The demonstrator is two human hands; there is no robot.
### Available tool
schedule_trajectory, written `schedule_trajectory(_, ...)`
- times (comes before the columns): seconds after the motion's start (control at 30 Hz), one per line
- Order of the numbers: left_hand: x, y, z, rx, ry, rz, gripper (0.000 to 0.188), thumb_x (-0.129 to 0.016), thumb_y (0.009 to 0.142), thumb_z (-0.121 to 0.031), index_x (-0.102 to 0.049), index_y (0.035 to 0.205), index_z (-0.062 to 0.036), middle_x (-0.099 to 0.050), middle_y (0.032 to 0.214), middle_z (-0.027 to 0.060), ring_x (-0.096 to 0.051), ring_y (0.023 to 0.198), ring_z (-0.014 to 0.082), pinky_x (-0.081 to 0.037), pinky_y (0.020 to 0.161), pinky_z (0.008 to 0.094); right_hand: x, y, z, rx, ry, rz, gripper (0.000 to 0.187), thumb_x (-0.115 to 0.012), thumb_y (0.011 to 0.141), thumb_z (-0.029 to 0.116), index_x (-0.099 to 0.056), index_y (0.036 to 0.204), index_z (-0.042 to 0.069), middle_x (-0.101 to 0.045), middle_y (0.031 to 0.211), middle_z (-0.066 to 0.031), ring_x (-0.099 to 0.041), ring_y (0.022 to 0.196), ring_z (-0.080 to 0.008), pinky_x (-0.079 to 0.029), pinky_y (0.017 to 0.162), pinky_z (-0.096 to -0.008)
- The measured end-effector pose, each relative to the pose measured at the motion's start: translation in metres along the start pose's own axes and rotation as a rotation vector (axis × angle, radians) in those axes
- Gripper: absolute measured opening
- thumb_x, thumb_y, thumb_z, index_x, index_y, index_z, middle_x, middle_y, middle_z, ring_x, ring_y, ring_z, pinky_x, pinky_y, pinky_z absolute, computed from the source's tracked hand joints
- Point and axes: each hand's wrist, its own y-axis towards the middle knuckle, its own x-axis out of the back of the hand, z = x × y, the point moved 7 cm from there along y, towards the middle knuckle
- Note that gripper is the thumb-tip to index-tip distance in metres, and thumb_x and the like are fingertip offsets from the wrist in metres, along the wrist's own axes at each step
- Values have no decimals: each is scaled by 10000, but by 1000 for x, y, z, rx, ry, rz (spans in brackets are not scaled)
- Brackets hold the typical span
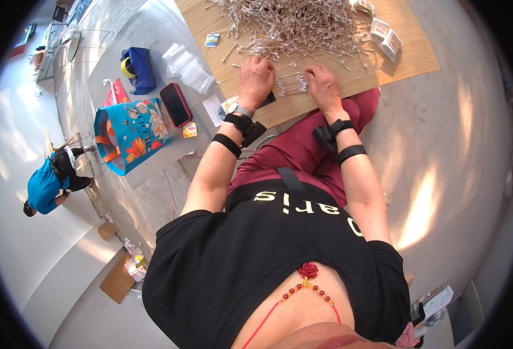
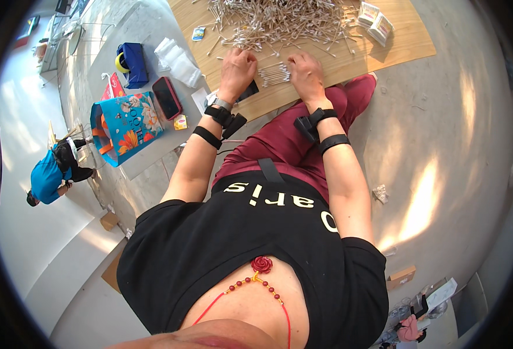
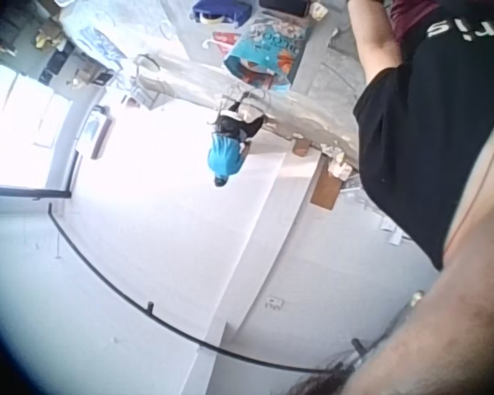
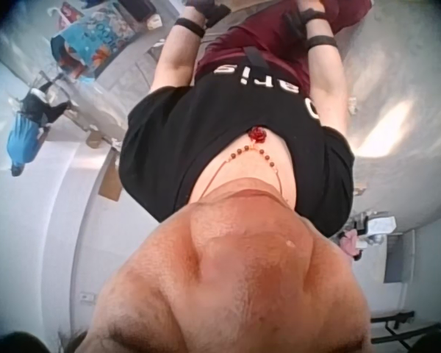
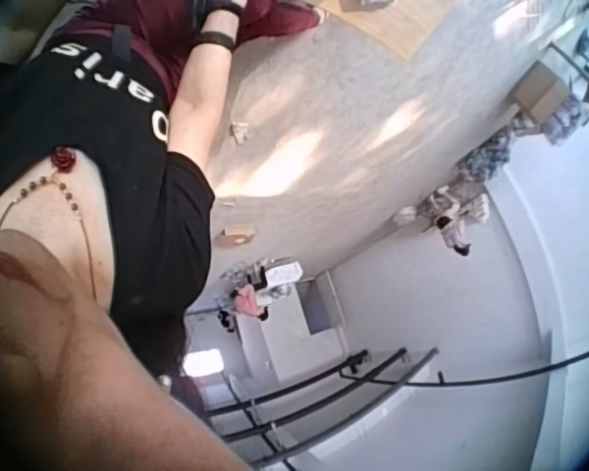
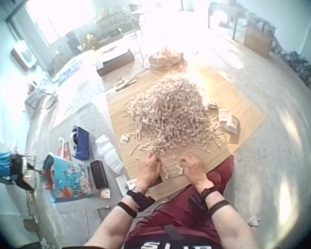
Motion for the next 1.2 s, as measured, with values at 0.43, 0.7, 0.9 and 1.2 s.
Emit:
schedule_trajectory(0.43, -10, -30, -47, -89, -51, 69, 656, -912, 730, -419, -688, 1261, -106, -608, 1242, 110, -526, 1210, 343, -403, 1026, 479, 11, -19, 4, -13, 1, -89, 164, -668, 931, 74, -706, 1090, 61, -687, 1061, -117, -649, 1040, -348, -489, 929, -458)
schedule_trajectory(0.7, -16, -46, -54, -125, -62, 73, 651, -910, 739, -363, -671, 1301, -139, -590, 1276, 108, -519, 1231, 344, -396, 1028, 496, 14, -42, 16, -17, -60, -121, 188, -680, 931, 86, -700, 1117, 61, -680, 1100, -112, -637, 1071, -336, -485, 948, -453)
schedule_trajectory(0.9, -2, -61, -53, -37, 23, 29, 962, -837, 824, -515, -441, 1555, -31, -405, 1592, 217, -319, 1519, 402, -220, 1237, 536, 10, -54, 20, -19, -339, -30, 452, -639, 998, 306, -607, 1386, 75, -580, 1447, -106, -507, 1362, -287, -367, 1120, -532)
schedule_trajectory(1.2, -29, -89, -30, 97, 235, 88, 1104, -553, 969, -706, -220, 1629, 114, -135, 1739, 293, -38, 1645, 397, -18, 1303, 552, -19, -61, 13, 39, -665, 209, 870, -355, 1053, 687, -319, 1657, 62, -246, 1758, -72, -138, 1642, -215, -26, 1304, -603)
